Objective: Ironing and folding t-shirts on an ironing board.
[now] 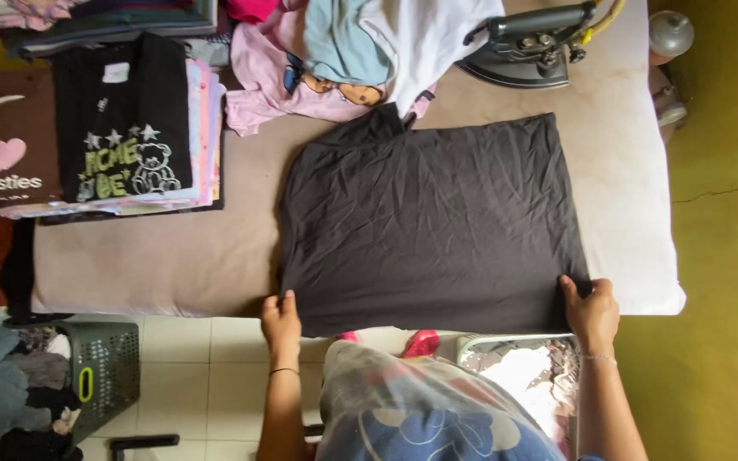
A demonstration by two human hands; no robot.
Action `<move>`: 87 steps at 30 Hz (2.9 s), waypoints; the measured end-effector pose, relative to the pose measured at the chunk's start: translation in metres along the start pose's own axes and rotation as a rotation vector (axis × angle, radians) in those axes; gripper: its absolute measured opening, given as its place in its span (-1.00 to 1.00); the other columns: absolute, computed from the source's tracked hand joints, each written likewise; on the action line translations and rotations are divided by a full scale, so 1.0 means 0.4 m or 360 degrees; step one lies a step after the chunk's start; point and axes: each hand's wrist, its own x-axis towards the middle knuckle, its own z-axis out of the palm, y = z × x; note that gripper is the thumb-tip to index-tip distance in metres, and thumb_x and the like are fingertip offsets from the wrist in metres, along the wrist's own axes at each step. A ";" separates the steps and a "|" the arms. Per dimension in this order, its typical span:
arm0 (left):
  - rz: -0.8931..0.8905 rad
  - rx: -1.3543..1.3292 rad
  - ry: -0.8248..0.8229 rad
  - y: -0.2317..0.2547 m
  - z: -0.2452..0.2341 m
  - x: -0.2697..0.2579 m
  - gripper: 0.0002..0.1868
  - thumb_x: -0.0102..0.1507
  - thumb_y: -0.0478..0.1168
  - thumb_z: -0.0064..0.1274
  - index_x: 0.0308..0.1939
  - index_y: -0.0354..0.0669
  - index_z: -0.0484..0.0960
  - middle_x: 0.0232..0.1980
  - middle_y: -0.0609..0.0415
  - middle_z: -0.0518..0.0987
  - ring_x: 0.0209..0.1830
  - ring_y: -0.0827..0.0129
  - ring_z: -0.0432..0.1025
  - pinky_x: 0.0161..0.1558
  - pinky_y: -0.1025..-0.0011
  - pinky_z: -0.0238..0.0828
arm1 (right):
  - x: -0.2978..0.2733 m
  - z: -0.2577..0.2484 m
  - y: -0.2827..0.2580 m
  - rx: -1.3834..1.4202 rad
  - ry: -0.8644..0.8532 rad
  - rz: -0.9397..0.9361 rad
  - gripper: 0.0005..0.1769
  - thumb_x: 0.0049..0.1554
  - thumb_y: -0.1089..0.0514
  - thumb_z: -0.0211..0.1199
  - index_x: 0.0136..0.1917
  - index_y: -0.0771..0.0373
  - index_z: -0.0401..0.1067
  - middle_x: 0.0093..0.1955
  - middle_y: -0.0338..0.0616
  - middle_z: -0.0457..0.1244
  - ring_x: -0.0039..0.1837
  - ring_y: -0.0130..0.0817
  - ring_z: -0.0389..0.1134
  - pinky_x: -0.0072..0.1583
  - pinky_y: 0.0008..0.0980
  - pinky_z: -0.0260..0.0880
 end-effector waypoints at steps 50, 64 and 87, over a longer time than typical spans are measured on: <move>0.1288 0.0420 -0.0246 0.722 0.491 0.609 -0.71 0.41 -0.23 -0.05 0.21 -0.17 0.47 0.20 -0.31 0.53 0.11 -0.22 0.46 0.04 0.07 0.42 | 0.298 0.080 -0.809 -0.0414 -0.0223 -0.1589 0.05 -0.08 -0.64 0.06 0.55 -0.16 0.12 0.67 -0.22 -0.14 0.68 -0.13 -0.24 0.32 0.80 -0.39; 0.1288 0.1352 -0.0065 0.378 0.036 0.435 -0.19 0.27 0.22 0.01 0.42 -0.29 0.36 0.53 -0.19 0.23 0.53 -0.16 0.03 0.34 -0.31 -0.14 | 0.339 -0.069 -0.358 -0.0454 0.0070 -0.1167 -0.05 0.10 -0.50 0.10 0.60 0.01 0.23 0.69 -0.01 -0.03 0.71 0.03 -0.13 0.36 0.74 -0.19; -0.0607 -0.0834 -0.0626 -0.031 0.081 -0.246 -0.53 0.27 0.17 0.10 -0.25 -0.22 0.64 -0.34 0.20 0.52 -0.36 0.46 0.36 -0.27 0.49 0.35 | -0.146 -0.016 0.092 0.0778 0.0225 -0.0580 -0.53 0.21 0.06 0.32 0.30 0.30 0.32 -0.10 0.06 0.31 -0.08 -0.10 0.33 0.02 -0.20 0.36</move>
